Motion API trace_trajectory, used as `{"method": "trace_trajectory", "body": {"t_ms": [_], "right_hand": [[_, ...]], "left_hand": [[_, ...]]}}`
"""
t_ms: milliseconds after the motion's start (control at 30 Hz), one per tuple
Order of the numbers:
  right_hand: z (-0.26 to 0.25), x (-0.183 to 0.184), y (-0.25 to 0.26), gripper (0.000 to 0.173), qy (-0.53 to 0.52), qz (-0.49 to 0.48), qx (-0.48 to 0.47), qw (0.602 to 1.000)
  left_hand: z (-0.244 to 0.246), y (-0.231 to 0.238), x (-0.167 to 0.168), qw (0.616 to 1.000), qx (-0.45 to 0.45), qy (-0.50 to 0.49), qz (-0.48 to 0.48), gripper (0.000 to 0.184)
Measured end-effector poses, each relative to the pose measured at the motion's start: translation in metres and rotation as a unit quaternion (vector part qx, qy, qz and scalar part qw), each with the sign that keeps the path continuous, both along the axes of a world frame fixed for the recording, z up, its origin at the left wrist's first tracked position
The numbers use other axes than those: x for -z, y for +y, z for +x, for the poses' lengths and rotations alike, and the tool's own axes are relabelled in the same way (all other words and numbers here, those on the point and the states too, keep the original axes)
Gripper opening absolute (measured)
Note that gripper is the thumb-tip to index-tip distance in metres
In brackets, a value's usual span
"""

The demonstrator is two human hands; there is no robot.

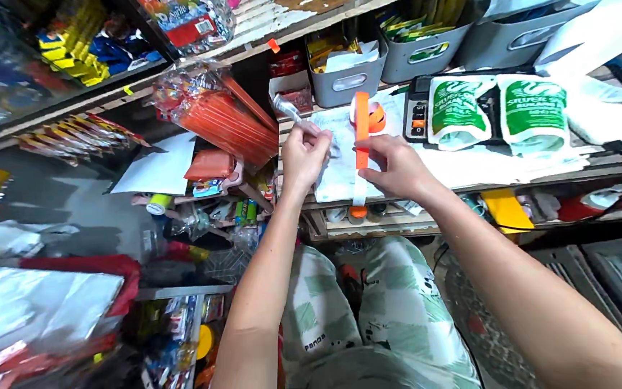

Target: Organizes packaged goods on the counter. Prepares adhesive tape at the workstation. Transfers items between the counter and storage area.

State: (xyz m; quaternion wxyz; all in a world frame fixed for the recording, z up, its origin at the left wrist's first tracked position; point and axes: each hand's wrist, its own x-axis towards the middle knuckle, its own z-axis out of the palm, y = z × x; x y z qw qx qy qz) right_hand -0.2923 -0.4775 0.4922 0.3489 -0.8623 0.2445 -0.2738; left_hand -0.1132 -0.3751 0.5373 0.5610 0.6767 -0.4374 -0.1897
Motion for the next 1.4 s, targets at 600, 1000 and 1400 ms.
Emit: {"method": "trace_trajectory", "body": {"t_ms": [600,1000,1400], "right_hand": [[-0.011,0.006,-0.012,0.065,0.096,-0.038,0.015,0.995],[-0.01,0.003,-0.011,0.063,0.099,-0.038,0.015,0.994],[-0.008,0.004,-0.014,0.064,0.104,-0.032,0.015,0.994]], "left_hand": [[-0.046,-0.039,0.043,0.999,-0.012,-0.023,0.017,0.036],[-0.046,-0.04,0.034,0.989,-0.013,-0.107,0.098,0.031],[-0.036,-0.059,0.035,0.994,-0.006,-0.072,0.085,0.034]]}}
